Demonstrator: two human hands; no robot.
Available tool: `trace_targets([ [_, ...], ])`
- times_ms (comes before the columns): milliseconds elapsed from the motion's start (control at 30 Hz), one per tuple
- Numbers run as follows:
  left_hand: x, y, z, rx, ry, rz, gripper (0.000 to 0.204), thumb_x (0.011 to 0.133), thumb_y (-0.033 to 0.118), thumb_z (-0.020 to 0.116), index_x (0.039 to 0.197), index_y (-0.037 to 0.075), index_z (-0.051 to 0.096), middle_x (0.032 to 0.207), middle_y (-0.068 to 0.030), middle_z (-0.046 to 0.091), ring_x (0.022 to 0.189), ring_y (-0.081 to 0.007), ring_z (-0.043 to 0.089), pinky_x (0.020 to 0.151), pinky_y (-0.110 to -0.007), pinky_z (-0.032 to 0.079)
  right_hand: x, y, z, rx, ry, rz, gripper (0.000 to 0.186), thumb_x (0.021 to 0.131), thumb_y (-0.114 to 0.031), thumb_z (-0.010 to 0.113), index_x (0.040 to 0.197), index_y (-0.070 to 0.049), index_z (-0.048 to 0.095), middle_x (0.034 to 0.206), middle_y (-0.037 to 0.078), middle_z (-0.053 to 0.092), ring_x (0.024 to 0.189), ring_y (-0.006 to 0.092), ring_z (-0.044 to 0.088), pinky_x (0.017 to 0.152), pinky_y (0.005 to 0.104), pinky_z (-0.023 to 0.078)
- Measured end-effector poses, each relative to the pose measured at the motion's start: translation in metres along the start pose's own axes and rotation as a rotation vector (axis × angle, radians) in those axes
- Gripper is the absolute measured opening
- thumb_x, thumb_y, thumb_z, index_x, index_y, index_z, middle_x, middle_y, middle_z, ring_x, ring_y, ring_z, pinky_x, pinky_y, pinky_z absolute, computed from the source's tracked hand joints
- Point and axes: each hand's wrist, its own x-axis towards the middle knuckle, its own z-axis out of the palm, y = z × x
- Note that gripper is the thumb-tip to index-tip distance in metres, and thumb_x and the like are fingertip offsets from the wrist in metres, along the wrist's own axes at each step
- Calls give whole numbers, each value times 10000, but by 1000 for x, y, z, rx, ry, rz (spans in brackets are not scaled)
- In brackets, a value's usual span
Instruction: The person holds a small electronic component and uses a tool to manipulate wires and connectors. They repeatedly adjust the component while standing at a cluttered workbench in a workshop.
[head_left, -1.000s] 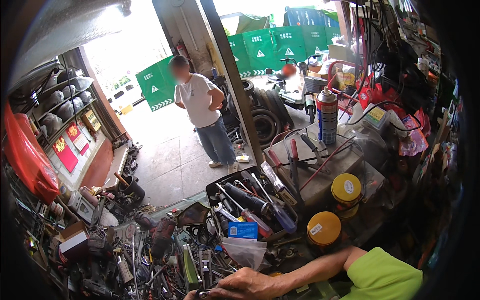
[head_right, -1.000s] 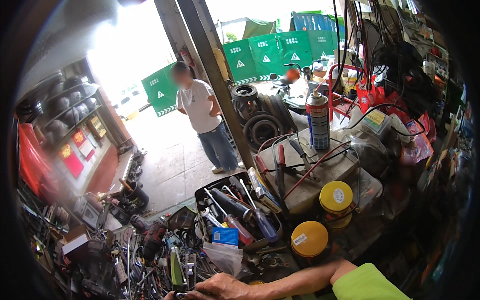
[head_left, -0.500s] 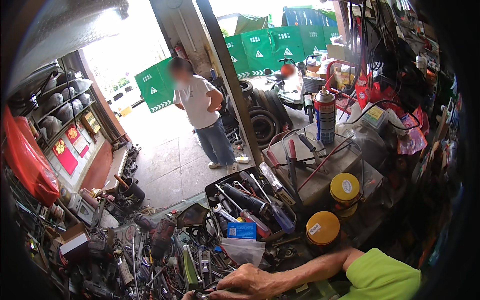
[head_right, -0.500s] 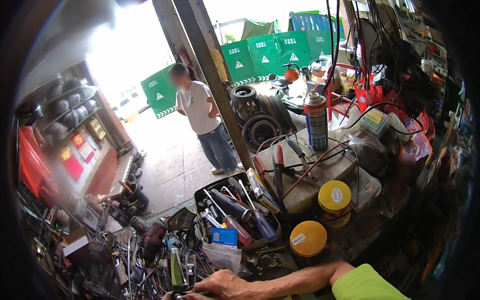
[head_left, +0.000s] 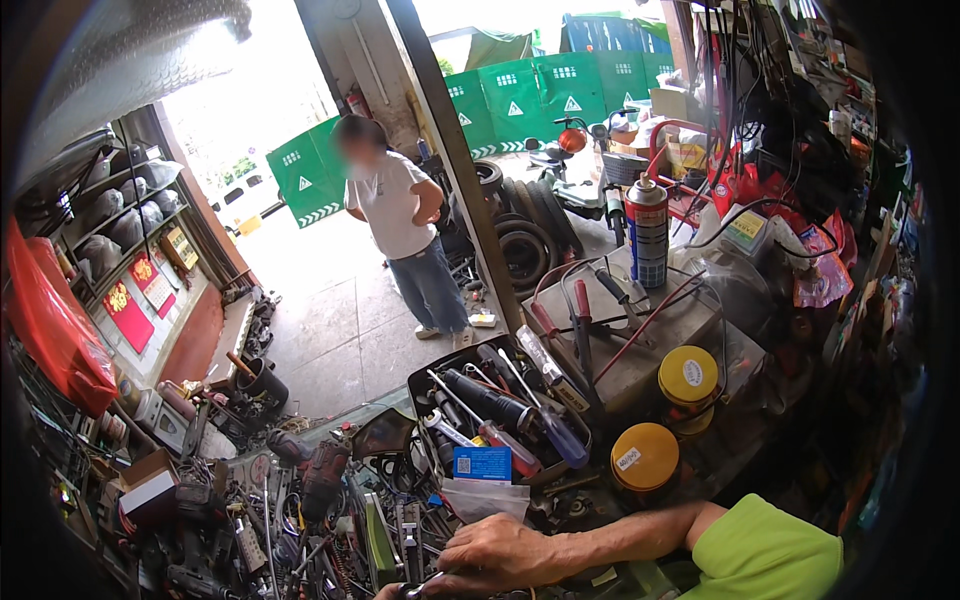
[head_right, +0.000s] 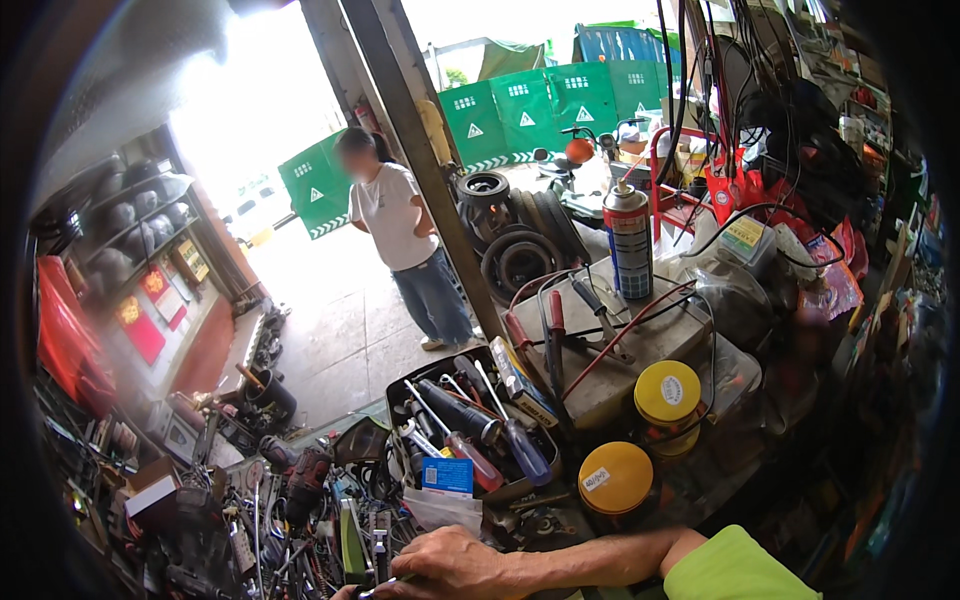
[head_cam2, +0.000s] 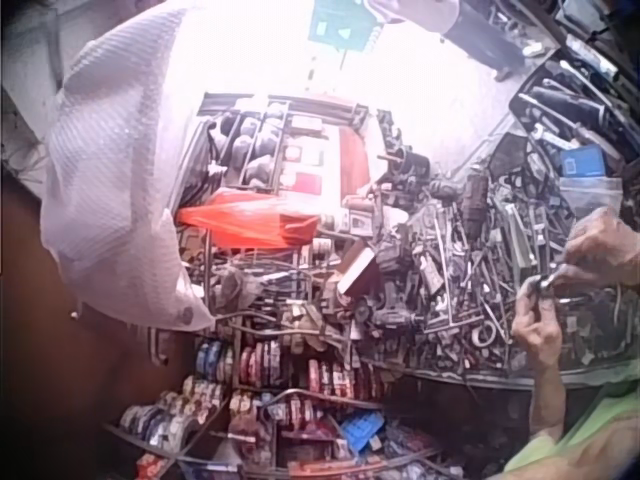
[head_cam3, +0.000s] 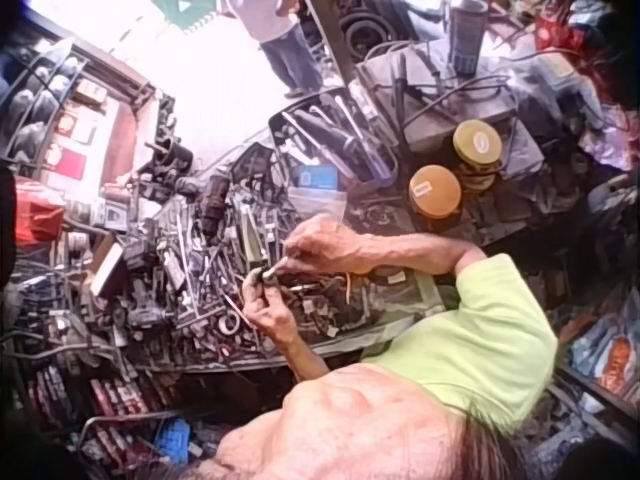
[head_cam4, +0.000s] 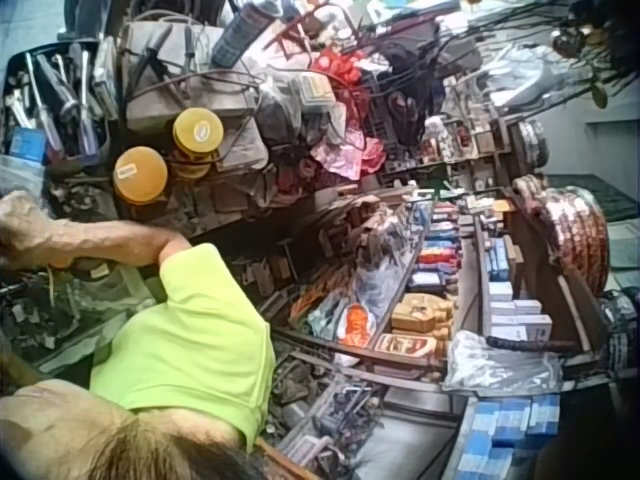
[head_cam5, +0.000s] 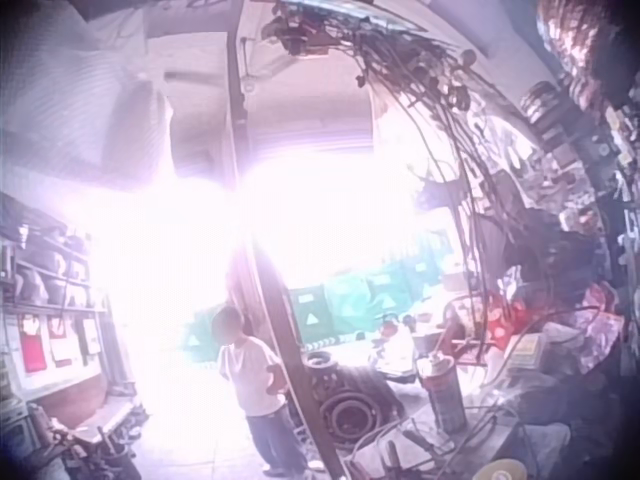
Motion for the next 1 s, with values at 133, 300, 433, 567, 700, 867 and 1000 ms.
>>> trace_targets([
  [133, -1, -2, 2, -45, 39, 48, 167, 972, 59, 548, 1116, -9, 599, 747, -5, 595, 555, -58, 466, 506, -189, 350, -5, 0, 11, 101, 25, 54, 263, 874, -240, 694, 733, -26, 636, 637, 175, 589, 592, 353, 607, 530, 429, 461],
  [300, -2, -6, 0, -121, 56, -71, 171, 970, 46, 536, 1121, -14, 590, 757, -9, 601, 549, -50, 455, 494, -184, 347, -9, -3, 22, 135, -31, 157, 250, 916, -211, 659, 761, -16, 630, 607, 196, 550, 524, 357, 562, 496, 417, 425],
  [433, -3, -5, 2, -152, 93, -121, 180, 963, 30, 533, 1130, -15, 580, 754, -11, 602, 545, -48, 453, 495, -179, 345, -14, -8, 31, 224, -8, 206, 261, 937, -220, 632, 794, -2, 631, 633, 204, 574, 528, 338, 579, 498, 412, 430],
  [567, -3, 1, 6, -129, 130, -75, 183, 960, 25, 538, 1133, -16, 576, 785, -26, 619, 542, -55, 457, 500, -178, 354, -9, -13, 24, 259, -1, 196, 269, 929, -222, 638, 774, -2, 638, 624, 194, 578, 531, 333, 585, 494, 408, 432],
  [700, -3, -1, 1, -167, 93, -92, 175, 956, 29, 559, 1122, -22, 583, 808, -44, 634, 546, -63, 463, 508, -183, 367, -3, -9, 6, 128, 1, 89, 277, 892, -236, 669, 727, -16, 639, 594, 179, 561, 514, 324, 575, 478, 397, 427],
  [867, -1, 6, 1, -52, 85, -65, 154, 957, 35, 570, 1098, -23, 593, 783, -42, 634, 546, -64, 467, 505, -189, 361, 5, -6, -11, -140, 27, -83, 263, 808, -278, 730, 694, -63, 629, 634, 126, 581, 618, 307, 600, 529, 413, 471],
  [1000, -1, 4, -3, 77, 3, 16, 149, 955, 27, 570, 1094, -22, 596, 794, -41, 635, 550, -61, 470, 501, -193, 354, 7, -9, -18, -249, 11, -58, 298, 862, -363, 718, 853, -65, 718, 705, 71, 639, 671, 226, 625, 567, 333, 500],
])
